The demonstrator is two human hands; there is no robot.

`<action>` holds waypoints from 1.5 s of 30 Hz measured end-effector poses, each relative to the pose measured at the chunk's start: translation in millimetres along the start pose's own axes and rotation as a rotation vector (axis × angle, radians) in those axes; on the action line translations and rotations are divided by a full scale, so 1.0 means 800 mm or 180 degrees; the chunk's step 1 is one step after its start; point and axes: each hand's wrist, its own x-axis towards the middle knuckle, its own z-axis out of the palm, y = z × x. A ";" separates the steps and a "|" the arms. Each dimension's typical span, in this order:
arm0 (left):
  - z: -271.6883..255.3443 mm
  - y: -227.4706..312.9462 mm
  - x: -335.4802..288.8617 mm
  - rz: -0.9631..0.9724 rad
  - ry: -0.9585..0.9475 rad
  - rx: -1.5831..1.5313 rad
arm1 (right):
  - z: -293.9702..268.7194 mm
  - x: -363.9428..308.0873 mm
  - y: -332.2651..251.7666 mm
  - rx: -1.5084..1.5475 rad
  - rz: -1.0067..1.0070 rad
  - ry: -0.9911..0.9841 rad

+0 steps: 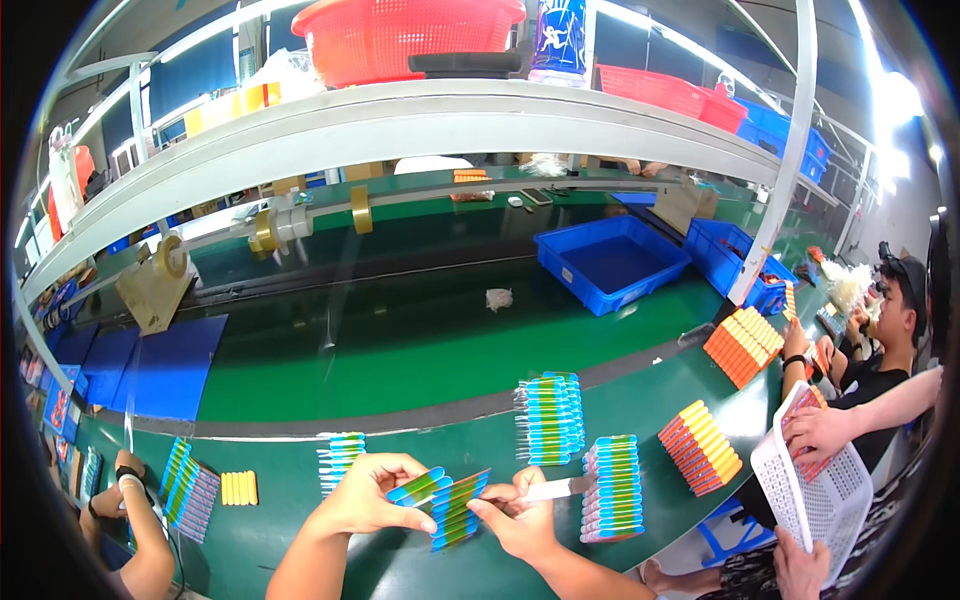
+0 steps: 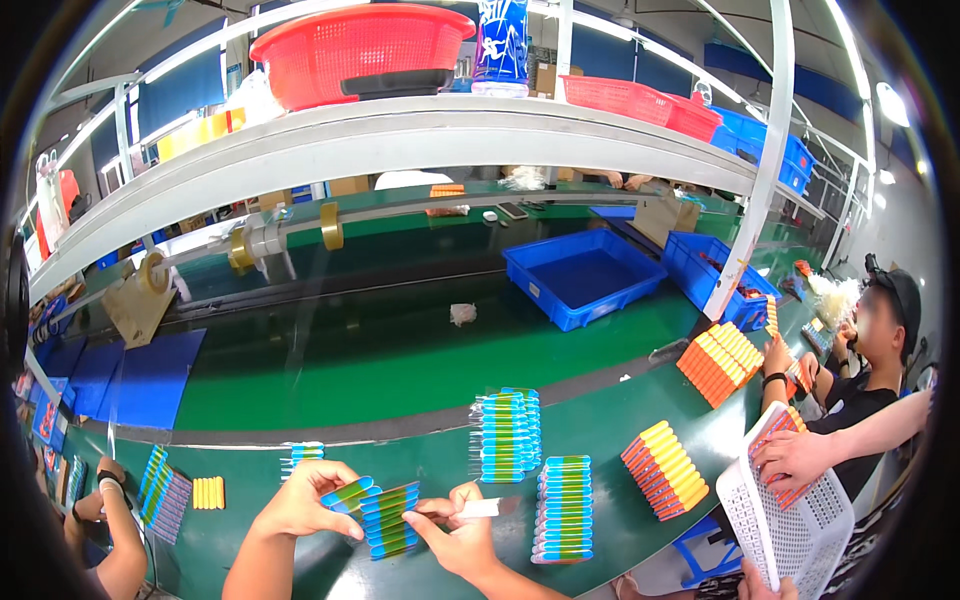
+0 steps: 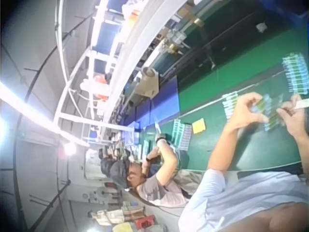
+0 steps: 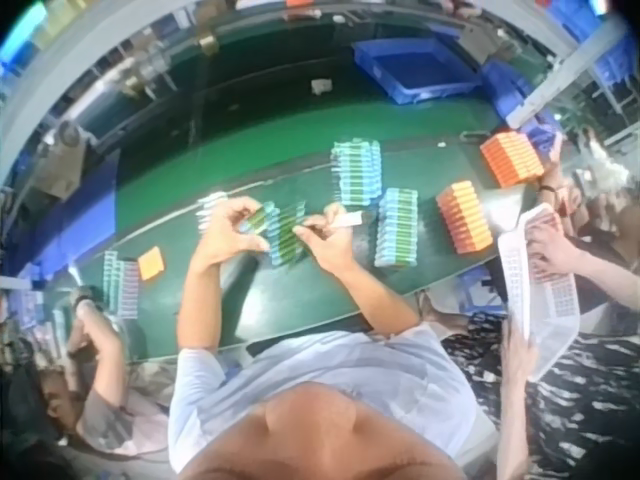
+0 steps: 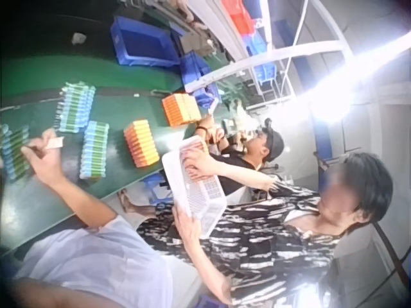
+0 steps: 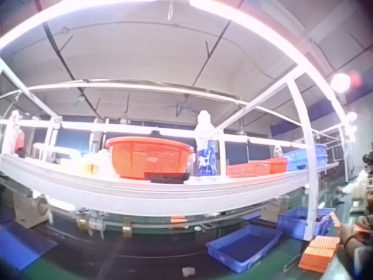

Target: The person assembles small green and orange plastic components by hand at an assembly line table.

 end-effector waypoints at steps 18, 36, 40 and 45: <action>-0.037 0.021 -0.016 0.0667 0.2309 -0.0323 | -0.021 0.019 -0.031 0.1299 -0.0542 0.0989; 0.012 0.009 -0.017 -0.1286 -0.0129 0.0058 | 0.015 -0.004 -0.014 -0.0917 -0.0941 -0.0220; 0.016 0.012 -0.023 -0.1123 -0.0168 -0.0505 | 0.014 -0.001 -0.018 -0.1197 -0.0944 -0.0319; 0.059 0.041 -0.029 -0.0178 0.0223 0.1184 | 0.013 -0.003 -0.016 -0.1253 -0.0977 -0.0333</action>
